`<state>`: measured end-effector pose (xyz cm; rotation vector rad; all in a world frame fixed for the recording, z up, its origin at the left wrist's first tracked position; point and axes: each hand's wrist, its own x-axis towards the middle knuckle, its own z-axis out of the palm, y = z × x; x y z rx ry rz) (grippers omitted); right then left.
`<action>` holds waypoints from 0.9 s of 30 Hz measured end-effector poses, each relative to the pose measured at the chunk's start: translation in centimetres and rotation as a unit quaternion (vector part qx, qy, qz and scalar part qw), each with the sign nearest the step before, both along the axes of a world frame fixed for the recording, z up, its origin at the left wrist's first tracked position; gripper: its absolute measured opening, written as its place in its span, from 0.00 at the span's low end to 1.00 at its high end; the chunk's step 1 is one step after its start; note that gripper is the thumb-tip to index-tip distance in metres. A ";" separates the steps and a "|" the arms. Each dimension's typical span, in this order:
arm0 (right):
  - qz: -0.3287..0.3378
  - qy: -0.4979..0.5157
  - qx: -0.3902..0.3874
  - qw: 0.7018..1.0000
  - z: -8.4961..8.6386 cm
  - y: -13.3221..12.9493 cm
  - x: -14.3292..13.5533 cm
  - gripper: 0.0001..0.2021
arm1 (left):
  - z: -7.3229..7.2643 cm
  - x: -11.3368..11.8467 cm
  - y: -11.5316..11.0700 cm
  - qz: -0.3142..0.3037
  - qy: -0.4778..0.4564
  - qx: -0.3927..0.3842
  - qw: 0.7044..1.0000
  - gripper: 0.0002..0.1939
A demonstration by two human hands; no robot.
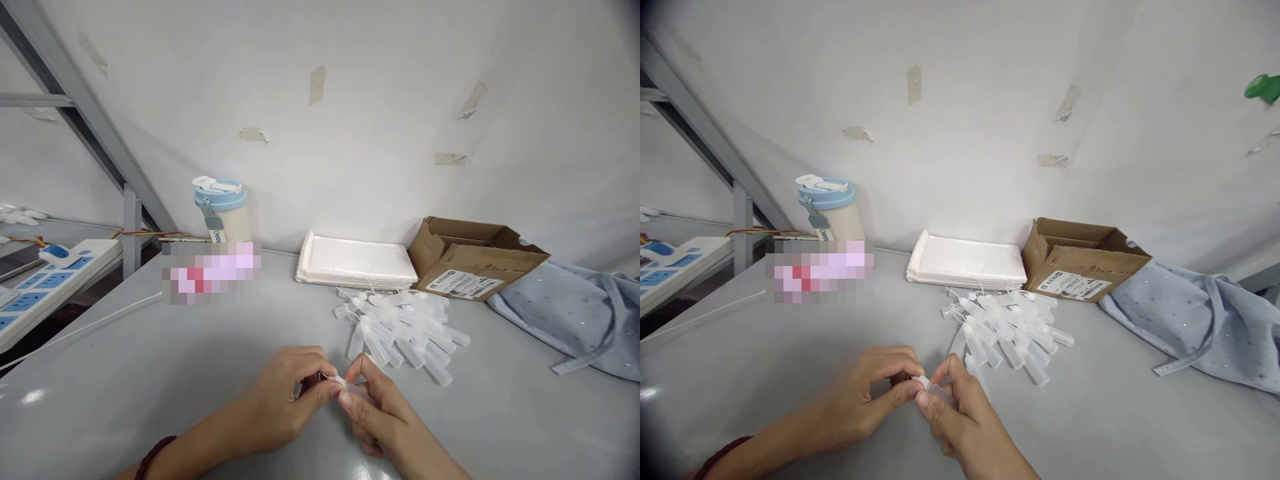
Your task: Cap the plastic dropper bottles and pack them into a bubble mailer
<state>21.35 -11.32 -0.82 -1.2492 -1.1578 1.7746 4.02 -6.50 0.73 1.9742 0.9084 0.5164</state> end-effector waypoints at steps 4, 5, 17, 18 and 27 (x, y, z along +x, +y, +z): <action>-0.011 -0.050 0.067 0.996 0.1 0.4 0.2 0.15 | -0.3 -0.1 0.0 0.026 -0.051 0.003 0.998 0.10; -0.018 -0.100 0.114 0.988 0.1 0.4 0.3 0.14 | -0.4 -0.2 0.1 0.039 -0.063 -0.004 0.997 0.10; -0.023 -0.295 0.402 0.867 -1.4 0.4 1.0 0.09 | 0.1 -0.4 0.5 0.040 -0.073 -0.133 0.988 0.15; -0.018 -0.285 0.380 0.880 -1.3 0.4 1.0 0.10 | 0.2 -0.4 0.4 0.043 -0.066 -0.114 0.990 0.15; 0.021 -0.098 0.171 0.980 -0.5 0.6 0.8 0.19 | 0.4 -1.0 0.2 -0.006 -0.026 0.089 0.996 0.11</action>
